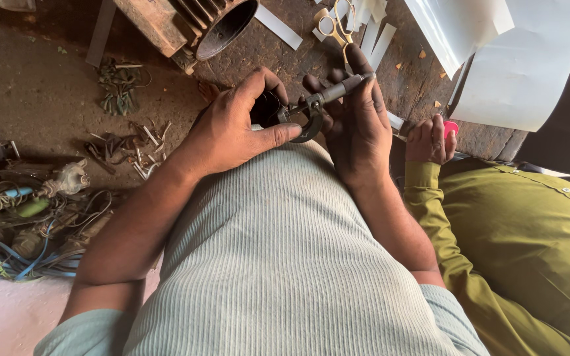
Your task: The person cuts white strips with scissors and inserts them into the slots of a ribbed cylindrical motor housing. They repeatedly pick up strips, cut them to size, and place them into the housing. The person also uses a caliper to measure a small metal component.
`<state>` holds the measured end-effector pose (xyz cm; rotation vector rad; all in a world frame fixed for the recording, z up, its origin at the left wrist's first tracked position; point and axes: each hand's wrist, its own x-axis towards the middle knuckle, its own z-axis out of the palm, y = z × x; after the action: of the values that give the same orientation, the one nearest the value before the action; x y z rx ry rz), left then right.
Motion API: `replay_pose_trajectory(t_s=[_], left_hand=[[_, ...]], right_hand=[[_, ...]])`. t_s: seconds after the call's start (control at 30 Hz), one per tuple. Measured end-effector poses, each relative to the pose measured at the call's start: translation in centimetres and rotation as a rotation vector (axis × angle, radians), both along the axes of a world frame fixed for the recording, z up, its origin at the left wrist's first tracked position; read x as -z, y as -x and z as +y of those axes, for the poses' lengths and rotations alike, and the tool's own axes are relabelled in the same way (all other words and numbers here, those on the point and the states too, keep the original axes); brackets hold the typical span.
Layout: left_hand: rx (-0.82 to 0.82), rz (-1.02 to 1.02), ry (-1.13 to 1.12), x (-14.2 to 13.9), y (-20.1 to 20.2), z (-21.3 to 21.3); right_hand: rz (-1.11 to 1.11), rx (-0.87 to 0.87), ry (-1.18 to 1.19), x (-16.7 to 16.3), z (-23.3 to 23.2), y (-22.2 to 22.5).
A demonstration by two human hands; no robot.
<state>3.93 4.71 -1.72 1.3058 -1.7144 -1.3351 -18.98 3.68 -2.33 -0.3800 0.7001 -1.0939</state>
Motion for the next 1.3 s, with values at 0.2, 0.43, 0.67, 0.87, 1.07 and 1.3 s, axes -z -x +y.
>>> replay_pose_trajectory(t_s=[0.2, 0.43, 0.67, 0.87, 1.07, 1.3], left_hand=[[0.005, 0.043, 0.087, 0.6, 0.3, 0.1], [-0.040, 0.030, -0.087, 1.7, 0.4, 0.4], [-0.170, 0.015, 0.055, 2.5, 0.6, 0.8], [-0.342, 0.526, -0.117, 2.5, -1.3, 1.5], [-0.408, 0.290, 0.033, 2.8, -0.7, 2.0], [-0.473, 0.163, 0.112, 3.0, -0.5, 0.9]], right_hand=[[0.031, 0.040, -0.025, 0.9, 0.3, 0.4], [0.119, 0.015, -0.049, 1.2, -0.3, -0.1], [0.100, -0.087, -0.139, 2.6, -2.5, 0.1], [0.099, 0.024, -0.123, 7.4, -10.2, 1.9], [0.320, 0.032, 0.028, 12.6, -16.4, 0.2], [0.339, 0.187, 0.083, 15.0, -22.2, -5.2]])
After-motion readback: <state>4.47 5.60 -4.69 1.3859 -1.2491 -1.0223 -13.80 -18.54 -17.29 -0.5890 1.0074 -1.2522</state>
